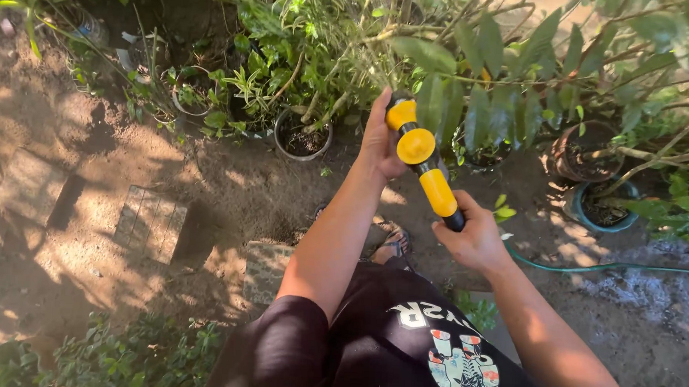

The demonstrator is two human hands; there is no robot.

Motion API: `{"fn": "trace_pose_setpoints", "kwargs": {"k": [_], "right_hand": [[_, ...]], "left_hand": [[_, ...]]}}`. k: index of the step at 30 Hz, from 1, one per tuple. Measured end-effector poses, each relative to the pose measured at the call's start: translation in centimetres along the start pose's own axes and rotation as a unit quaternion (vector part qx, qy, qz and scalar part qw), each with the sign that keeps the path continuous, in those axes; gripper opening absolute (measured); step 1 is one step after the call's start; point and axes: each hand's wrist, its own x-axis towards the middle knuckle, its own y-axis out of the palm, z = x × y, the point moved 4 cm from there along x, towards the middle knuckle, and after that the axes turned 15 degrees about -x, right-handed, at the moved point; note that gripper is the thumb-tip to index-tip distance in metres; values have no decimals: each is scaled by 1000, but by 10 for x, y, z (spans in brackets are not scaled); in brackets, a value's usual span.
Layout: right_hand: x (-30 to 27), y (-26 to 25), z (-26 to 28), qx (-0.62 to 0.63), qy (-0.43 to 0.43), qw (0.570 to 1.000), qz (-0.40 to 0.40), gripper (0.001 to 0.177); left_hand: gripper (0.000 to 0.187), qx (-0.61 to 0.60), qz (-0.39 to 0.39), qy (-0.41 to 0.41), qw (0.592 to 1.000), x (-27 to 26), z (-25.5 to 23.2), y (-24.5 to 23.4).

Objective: Watering garden plants with a hose and spray nozzle.

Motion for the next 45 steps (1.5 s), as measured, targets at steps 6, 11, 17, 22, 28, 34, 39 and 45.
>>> {"fn": "trace_pose_setpoints", "kwargs": {"k": [6,11,17,22,28,34,39,45], "right_hand": [[-6,0,32,-96,-98,991,-2,44],[3,15,74,-200,-240,950,-10,56],[18,36,113,-238,-336,911,15,55],[29,41,162,-234,-348,904,88,54],[38,59,193,-163,-310,929,121,43],[53,48,219,-107,-384,917,-21,29],[68,28,242,-64,-380,922,-43,30],[86,4,249,-75,-410,908,-49,31]], "left_hand": [[58,26,22,24,999,-38,-18,5],[60,69,3,99,993,-95,-77,21],[60,67,-49,177,981,-135,-129,17],[52,48,-52,201,977,-125,-167,-6],[45,64,-34,253,965,-123,-174,17],[59,87,64,251,962,-158,-178,106],[69,64,120,218,966,-151,-183,159],[58,57,134,243,959,-133,-186,171]]}}
